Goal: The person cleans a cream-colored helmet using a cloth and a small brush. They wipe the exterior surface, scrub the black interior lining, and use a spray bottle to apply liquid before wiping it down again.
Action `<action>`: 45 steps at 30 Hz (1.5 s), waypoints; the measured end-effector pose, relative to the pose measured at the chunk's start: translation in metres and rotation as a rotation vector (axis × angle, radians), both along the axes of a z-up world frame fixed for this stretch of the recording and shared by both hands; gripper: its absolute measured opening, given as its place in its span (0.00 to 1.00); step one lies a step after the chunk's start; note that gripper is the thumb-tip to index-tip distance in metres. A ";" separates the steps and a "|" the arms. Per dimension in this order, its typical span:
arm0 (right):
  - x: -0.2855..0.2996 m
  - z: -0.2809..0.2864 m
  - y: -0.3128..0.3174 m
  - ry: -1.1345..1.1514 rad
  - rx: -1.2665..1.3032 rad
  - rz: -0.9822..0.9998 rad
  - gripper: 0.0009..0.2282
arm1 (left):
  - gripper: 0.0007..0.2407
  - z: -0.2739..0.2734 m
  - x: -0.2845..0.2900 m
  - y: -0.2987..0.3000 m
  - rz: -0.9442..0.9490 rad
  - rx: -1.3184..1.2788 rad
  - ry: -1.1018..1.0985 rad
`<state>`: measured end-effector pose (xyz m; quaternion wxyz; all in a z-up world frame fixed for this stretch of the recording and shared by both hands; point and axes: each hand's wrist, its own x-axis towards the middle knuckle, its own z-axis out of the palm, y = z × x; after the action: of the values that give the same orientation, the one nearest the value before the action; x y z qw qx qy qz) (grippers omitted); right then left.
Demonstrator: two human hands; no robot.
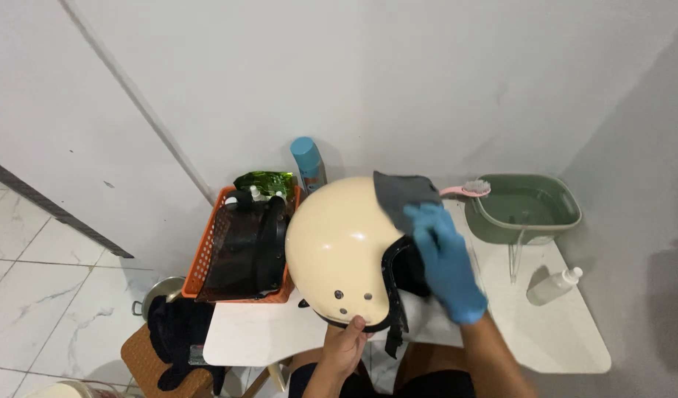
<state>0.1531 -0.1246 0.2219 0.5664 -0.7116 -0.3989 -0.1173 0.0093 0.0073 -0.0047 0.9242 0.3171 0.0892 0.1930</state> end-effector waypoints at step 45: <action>-0.020 -0.077 0.029 1.119 0.456 0.284 0.13 | 0.13 -0.102 -0.002 0.016 0.045 0.049 0.188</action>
<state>0.1327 -0.0959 0.1447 0.8375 -0.4662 -0.0973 0.2679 0.0070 0.0234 -0.1063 0.8991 0.3545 0.1778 0.1852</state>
